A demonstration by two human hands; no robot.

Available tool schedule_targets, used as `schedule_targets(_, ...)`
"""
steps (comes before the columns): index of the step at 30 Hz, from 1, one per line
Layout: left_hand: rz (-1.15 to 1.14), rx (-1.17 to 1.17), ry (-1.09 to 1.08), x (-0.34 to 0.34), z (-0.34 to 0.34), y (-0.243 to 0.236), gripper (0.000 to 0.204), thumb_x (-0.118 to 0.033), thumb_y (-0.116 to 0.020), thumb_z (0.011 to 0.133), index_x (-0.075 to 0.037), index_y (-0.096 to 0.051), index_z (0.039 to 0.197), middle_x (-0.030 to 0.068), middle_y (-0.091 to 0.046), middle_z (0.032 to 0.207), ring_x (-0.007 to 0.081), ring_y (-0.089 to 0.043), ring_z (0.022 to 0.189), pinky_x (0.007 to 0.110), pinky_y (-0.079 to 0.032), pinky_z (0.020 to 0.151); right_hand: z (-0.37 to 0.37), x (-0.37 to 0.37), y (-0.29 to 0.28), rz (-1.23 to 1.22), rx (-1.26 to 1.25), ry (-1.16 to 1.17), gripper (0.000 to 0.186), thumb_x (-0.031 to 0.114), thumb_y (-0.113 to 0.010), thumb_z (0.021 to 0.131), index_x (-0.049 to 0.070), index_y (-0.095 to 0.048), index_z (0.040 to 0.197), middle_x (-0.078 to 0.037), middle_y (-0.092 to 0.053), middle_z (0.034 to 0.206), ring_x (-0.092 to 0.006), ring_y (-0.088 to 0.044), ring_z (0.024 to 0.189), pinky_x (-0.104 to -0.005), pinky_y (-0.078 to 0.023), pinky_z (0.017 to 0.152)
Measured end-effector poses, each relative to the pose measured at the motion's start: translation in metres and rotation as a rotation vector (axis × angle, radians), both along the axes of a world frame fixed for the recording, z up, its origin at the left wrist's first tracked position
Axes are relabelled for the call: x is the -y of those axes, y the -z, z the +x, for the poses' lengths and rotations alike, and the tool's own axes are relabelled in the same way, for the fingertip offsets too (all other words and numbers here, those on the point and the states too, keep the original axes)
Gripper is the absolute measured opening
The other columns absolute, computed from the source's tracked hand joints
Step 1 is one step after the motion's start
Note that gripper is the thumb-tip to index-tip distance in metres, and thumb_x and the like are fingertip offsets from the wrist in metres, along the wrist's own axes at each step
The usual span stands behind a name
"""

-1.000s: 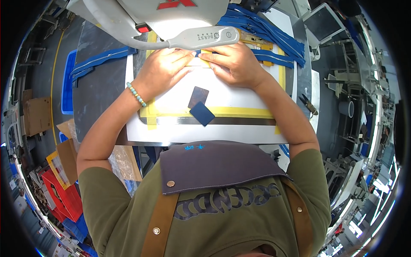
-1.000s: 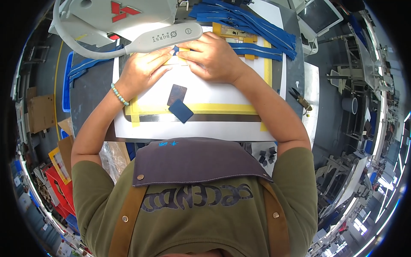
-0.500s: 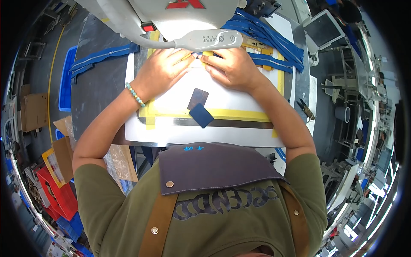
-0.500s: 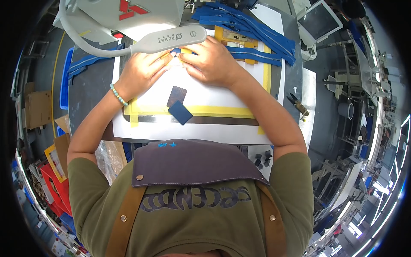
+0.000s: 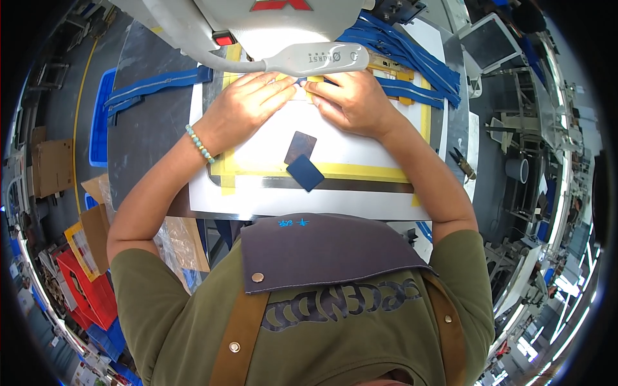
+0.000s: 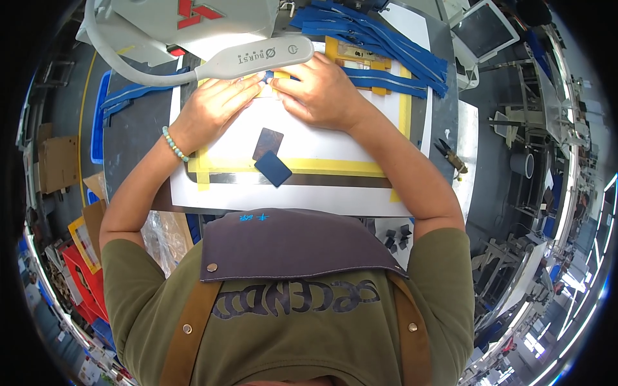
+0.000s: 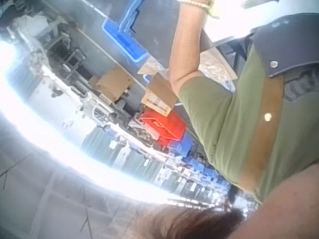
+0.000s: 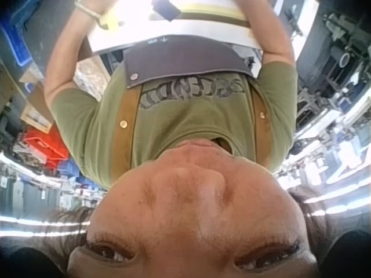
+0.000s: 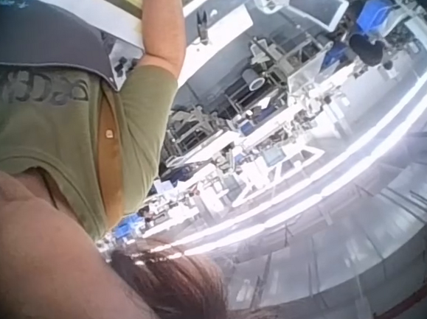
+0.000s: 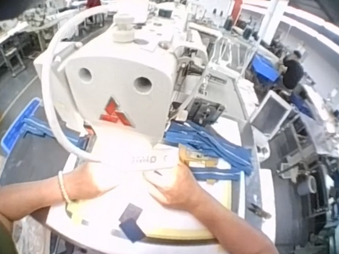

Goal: Sewing blue zippers onto small black leather rectangles using an industrial sewing machine.

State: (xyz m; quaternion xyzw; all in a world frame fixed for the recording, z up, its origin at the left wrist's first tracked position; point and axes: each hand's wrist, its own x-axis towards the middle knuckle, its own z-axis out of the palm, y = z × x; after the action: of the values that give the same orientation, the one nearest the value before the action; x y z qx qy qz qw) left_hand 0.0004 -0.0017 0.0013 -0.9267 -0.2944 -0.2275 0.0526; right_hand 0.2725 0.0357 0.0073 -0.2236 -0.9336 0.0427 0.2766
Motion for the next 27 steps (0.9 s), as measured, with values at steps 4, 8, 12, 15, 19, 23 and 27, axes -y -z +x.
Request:
schedule_targets(4,0.044,-0.050,0.028,-0.003,0.000,-0.004,0.033,-0.009,-0.067,0.088,-0.003,-0.071,0.121,0.0091,-0.074,0.126,0.0246,-0.069,0.119,0.039,-0.056,0.101,-0.001,0.000,-0.001,-0.002,-0.006,-0.003,0.021,0.017,-0.074,0.084,0.007,-0.077,0.102,-0.008,-0.071,0.115,-0.0300,-0.063,0.108,-0.0431,-0.052,0.095)
schedule_targets(8,0.021,-0.068,0.040,-0.007,-0.002,-0.003,0.034,-0.010,-0.065,0.089,-0.004,-0.070,0.122,0.0089,-0.073,0.124,0.0232,-0.069,0.117,0.037,-0.056,0.100,0.000,-0.002,-0.001,-0.012,-0.038,-0.020,0.020,0.015,-0.073,0.084,0.008,-0.076,0.102,-0.008,-0.071,0.114,-0.0297,-0.064,0.107,-0.0421,-0.051,0.093)
schedule_targets(12,0.022,-0.084,0.039,-0.006,0.002,-0.010,0.032,-0.011,-0.064,0.090,-0.003,-0.069,0.120,0.0095,-0.073,0.126,0.0227,-0.069,0.117,0.035,-0.055,0.101,0.009,-0.008,0.006,-0.066,-0.129,0.058,0.021,0.006,-0.071,0.080,0.008,-0.078,0.099,-0.007,-0.072,0.108,-0.0279,-0.065,0.103,-0.0402,-0.050,0.092)
schedule_targets(15,0.052,-0.113,0.040,-0.005,0.003,-0.012,0.030,-0.010,-0.065,0.089,-0.003,-0.069,0.118,0.0104,-0.072,0.126,0.0225,-0.069,0.116,0.035,-0.055,0.102,0.006,-0.008,0.006,-0.035,-0.121,0.051,0.024,0.002,-0.070,0.077,0.009,-0.078,0.098,-0.005,-0.074,0.106,-0.0267,-0.066,0.102,-0.0394,-0.050,0.091)
schedule_targets(19,0.060,-0.105,0.052,-0.006,0.003,-0.014,0.029,-0.008,-0.066,0.088,-0.003,-0.069,0.116,0.0111,-0.073,0.123,0.0226,-0.070,0.115,0.035,-0.056,0.102,0.004,-0.006,0.002,0.018,-0.080,0.012,0.026,0.000,-0.070,0.075,0.009,-0.079,0.098,-0.005,-0.077,0.105,-0.0259,-0.069,0.097,-0.0377,-0.054,0.085)
schedule_targets(23,0.010,-0.080,0.044,-0.007,0.005,-0.017,0.028,-0.006,-0.067,0.087,-0.003,-0.070,0.115,0.0107,-0.074,0.119,0.0224,-0.071,0.112,0.034,-0.058,0.099,0.006,-0.005,0.004,-0.028,-0.097,0.047,0.026,0.001,-0.070,0.076,0.009,-0.080,0.098,-0.006,-0.078,0.103,-0.0260,-0.071,0.092,-0.0367,-0.058,0.080)
schedule_targets(27,0.020,-0.093,0.031,-0.008,0.005,-0.015,0.028,-0.005,-0.067,0.087,-0.003,-0.070,0.115,0.0101,-0.074,0.118,0.0219,-0.072,0.110,0.033,-0.059,0.098,0.009,-0.009,0.001,-0.047,-0.079,0.039,0.026,0.001,-0.070,0.079,0.008,-0.080,0.102,-0.007,-0.078,0.104,-0.0262,-0.072,0.091,-0.0371,-0.059,0.081)
